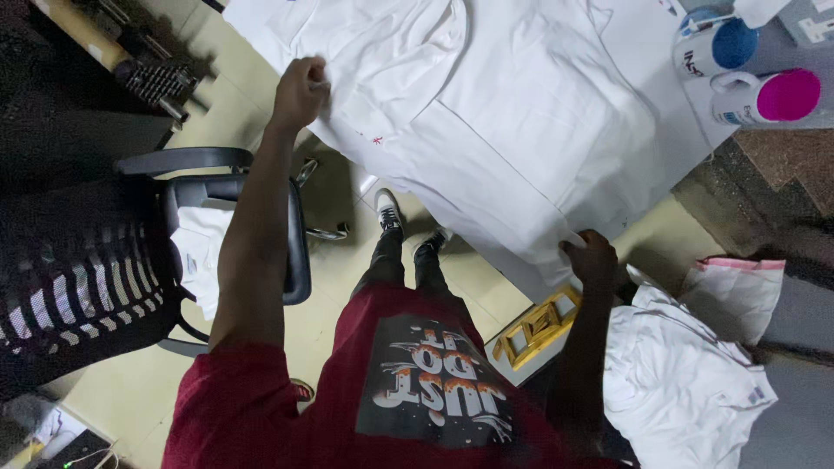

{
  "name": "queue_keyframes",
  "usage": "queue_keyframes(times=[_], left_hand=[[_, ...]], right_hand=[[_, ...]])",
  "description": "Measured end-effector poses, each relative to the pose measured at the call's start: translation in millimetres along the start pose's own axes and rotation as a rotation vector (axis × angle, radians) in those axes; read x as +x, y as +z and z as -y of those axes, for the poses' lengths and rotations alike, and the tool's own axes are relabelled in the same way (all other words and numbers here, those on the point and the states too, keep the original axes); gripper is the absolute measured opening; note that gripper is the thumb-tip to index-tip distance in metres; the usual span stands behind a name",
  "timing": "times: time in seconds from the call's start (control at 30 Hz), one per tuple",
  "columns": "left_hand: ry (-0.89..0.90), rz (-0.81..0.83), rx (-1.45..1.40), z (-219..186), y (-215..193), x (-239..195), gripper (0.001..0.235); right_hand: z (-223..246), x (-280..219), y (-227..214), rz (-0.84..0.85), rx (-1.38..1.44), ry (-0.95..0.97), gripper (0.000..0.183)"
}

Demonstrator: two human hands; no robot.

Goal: The person folds white polo shirts on a table and places them on a nearby chair. They repeatedly pick up shirts, smooth them, fold the sleeves and body, and stack the finished shirts on the chair.

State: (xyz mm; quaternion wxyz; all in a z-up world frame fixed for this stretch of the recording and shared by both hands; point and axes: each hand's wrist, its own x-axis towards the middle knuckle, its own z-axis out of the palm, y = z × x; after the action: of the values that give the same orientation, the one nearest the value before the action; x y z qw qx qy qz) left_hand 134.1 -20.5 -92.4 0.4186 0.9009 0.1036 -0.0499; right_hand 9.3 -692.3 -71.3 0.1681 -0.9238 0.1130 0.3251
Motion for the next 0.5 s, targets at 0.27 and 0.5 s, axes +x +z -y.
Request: queue_keyframes(times=[0.27,0.5], left_hand=[[0.19,0.097,0.095,-22,-8,-3,0.04],[0.097,-0.145,0.14,-17,-17,6,0.029]], right_hand=[[80,-26,15,-0.571,0.09,-0.385,0.041],[108,-22,22,-0.503,0.05,-0.276,0.05]])
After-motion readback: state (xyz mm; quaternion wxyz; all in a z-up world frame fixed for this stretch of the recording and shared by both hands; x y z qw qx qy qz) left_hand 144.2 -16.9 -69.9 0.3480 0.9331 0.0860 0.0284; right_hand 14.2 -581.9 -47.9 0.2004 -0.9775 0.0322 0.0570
